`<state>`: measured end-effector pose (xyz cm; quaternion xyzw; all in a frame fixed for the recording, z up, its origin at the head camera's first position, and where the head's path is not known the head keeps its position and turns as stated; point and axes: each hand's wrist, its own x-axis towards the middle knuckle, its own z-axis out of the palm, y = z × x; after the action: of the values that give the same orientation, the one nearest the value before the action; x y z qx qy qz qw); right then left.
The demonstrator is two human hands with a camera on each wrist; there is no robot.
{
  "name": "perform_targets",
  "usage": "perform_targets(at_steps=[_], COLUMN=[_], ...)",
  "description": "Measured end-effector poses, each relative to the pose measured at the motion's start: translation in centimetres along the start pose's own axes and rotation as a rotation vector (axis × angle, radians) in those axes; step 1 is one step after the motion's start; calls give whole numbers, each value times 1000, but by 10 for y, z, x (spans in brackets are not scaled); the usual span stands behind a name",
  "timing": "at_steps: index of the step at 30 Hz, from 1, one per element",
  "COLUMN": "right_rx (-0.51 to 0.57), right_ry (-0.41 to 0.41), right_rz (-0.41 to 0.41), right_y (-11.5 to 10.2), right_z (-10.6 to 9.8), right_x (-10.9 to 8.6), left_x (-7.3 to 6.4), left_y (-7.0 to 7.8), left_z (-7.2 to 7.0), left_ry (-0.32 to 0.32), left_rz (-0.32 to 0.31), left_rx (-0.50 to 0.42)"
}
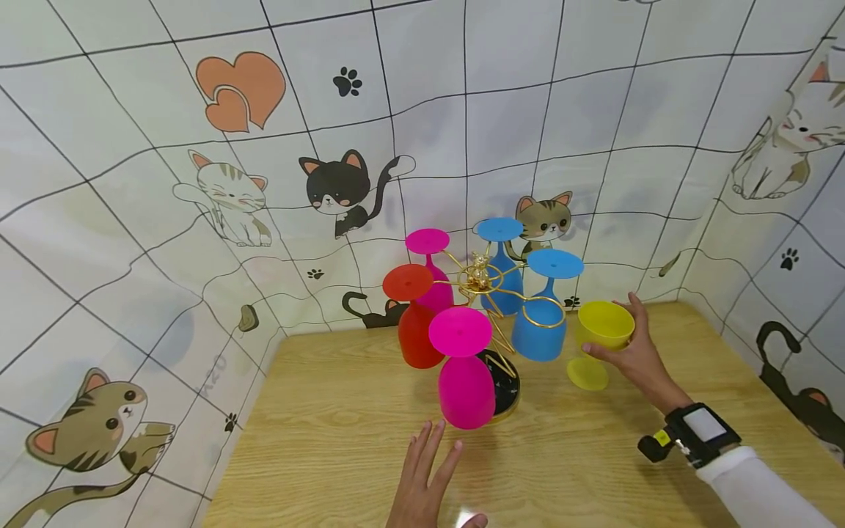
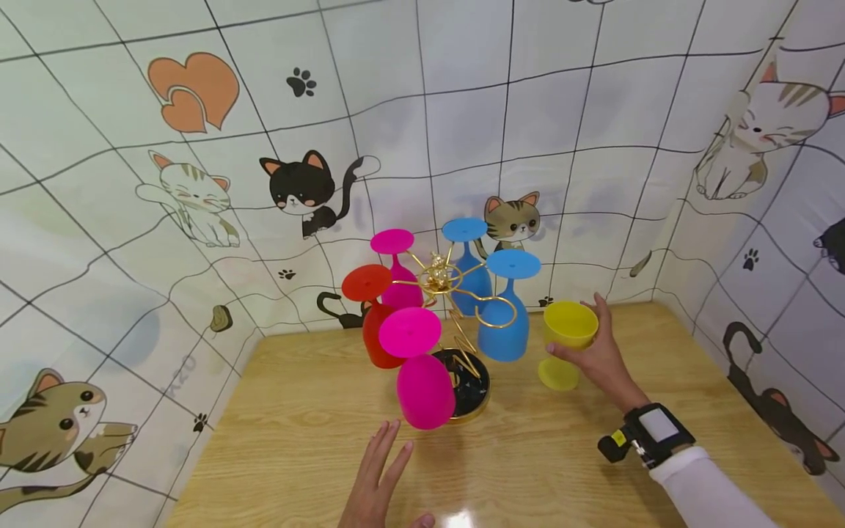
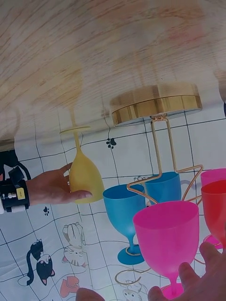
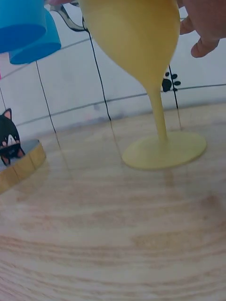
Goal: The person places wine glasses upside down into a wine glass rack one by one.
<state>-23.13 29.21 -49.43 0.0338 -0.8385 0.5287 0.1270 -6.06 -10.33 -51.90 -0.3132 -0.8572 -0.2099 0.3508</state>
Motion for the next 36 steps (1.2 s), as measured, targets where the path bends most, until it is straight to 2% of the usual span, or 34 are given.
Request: perform_targets(at_steps=[5,10,14,20,26,32,36], right_rx=[-13,-44,-80,-88,-115,-48,-31], right_ry=[-18,13,46,54,89,103,91], right_rz=[15,-12,-26,-44,-41,-124,-174], right_y=[11,17,16,15,1,-21,-40], right_z=[4,4,2,-4,-12,-15,-15], right_x=[-1,-3,-6,-12,-26,-45,-59], left_x=[-1,-3,-4,-4,-4,-5,-2], left_y=[0,0,0,-1,-7,-8,-7], left_z=[0,-1,-3,-4,-3,-5,-8], left_ry=[-7,-34,-54,-52,-22,3,-10], left_rz=[-9,-26,-40,-53,-37,-45,-63], left_rx=[-5,-2,5,-30,-103,-146,-148])
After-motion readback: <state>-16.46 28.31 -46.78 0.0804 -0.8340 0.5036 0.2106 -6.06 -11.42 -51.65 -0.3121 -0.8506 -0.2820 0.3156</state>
